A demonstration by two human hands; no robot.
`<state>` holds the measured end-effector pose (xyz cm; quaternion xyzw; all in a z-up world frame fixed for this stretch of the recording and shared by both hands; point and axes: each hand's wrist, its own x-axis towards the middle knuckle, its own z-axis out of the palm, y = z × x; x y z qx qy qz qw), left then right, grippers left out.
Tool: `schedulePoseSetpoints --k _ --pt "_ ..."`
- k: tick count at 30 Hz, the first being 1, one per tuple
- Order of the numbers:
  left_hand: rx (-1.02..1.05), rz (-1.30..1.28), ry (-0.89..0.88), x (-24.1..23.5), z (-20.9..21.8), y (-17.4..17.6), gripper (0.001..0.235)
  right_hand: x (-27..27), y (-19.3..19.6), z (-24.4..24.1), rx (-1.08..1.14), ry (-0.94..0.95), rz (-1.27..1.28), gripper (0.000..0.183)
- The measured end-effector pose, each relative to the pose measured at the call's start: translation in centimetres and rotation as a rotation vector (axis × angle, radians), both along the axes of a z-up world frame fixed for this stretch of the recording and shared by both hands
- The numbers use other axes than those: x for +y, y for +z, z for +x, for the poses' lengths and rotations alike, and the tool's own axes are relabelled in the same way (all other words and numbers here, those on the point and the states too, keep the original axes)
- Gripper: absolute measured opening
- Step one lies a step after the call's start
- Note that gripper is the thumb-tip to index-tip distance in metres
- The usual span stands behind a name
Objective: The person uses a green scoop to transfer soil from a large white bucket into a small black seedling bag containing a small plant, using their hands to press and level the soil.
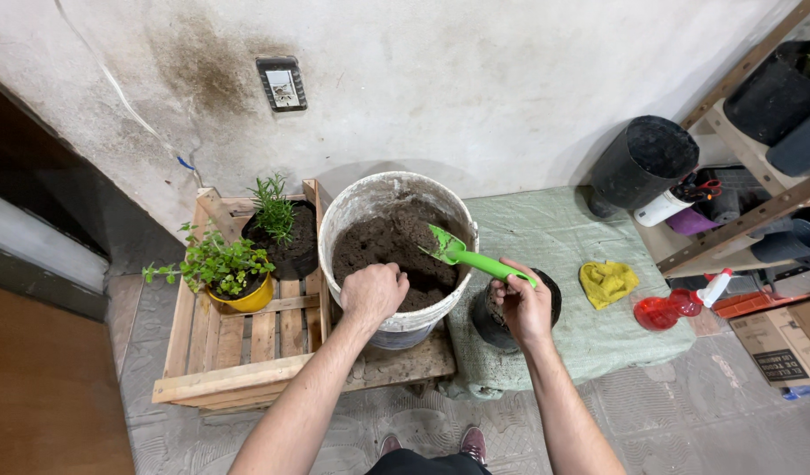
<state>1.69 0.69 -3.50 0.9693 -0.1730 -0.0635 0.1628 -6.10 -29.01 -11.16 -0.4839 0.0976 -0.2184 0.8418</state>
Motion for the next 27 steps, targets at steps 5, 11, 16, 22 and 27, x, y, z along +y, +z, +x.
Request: schedulePoseSetpoints --k 5,11,16,22,27 --pt "0.065 0.032 0.003 0.1 -0.4 1.2 0.044 -1.1 0.5 -0.5 0.012 -0.034 -0.006 0.043" --pt "0.101 0.062 0.017 0.2 -0.6 2.5 0.046 -5.5 4.3 -4.1 -0.058 -0.144 0.049 0.046" --pt "0.121 0.098 0.017 -0.2 -0.7 2.4 0.047 -12.7 6.4 -11.1 -0.050 -0.287 0.026 0.047" --pt "0.114 0.141 0.030 -0.1 -0.5 2.0 0.050 -18.7 4.1 -18.0 0.035 -0.454 -0.141 0.047" --pt "0.135 0.131 0.046 0.1 -0.1 1.7 0.053 -19.3 2.2 -20.4 0.220 -0.500 -0.359 0.038"
